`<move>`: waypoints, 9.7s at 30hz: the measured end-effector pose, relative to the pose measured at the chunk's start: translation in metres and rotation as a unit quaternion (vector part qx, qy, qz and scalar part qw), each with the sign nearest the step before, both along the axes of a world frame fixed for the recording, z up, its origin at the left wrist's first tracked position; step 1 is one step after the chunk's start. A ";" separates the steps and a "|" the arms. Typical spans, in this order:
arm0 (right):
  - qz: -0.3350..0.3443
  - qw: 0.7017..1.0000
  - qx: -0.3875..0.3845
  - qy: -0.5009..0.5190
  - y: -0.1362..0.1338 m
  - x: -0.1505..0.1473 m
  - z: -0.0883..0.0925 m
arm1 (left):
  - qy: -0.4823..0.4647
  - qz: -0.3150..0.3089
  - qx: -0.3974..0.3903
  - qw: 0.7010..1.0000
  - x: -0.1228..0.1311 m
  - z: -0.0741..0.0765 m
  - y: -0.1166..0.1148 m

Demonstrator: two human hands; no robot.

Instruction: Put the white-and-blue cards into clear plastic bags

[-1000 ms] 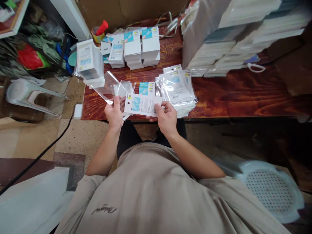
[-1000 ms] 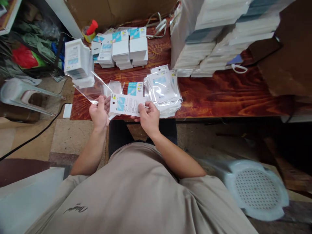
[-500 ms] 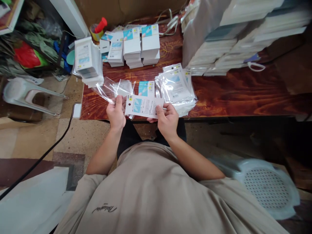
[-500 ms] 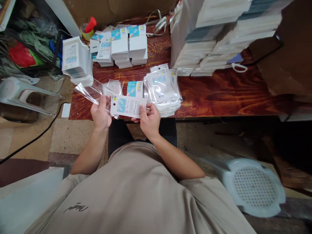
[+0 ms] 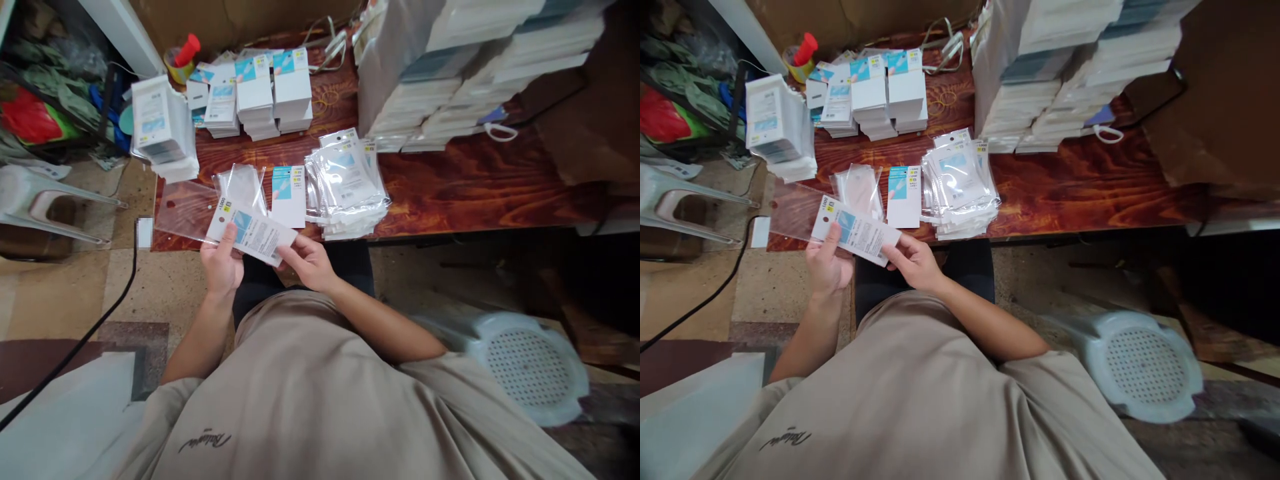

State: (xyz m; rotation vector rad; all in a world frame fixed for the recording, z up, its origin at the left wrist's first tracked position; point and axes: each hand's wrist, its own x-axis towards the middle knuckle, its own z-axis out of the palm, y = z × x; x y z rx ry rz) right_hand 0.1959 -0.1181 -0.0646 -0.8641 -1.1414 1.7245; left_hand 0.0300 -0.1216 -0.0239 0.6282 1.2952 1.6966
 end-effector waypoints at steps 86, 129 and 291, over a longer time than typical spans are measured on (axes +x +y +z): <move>-0.298 0.907 0.172 -0.245 0.088 0.082 0.012 | 0.481 -0.001 -0.140 0.866 -0.030 -0.012 0.038; 0.189 0.545 0.537 -0.615 0.071 0.041 0.028 | 0.001 -0.070 -0.139 0.988 -0.052 -0.017 0.080; -0.130 0.839 0.297 -0.436 0.077 0.059 0.058 | 0.024 0.002 -0.068 0.997 -0.047 -0.026 0.080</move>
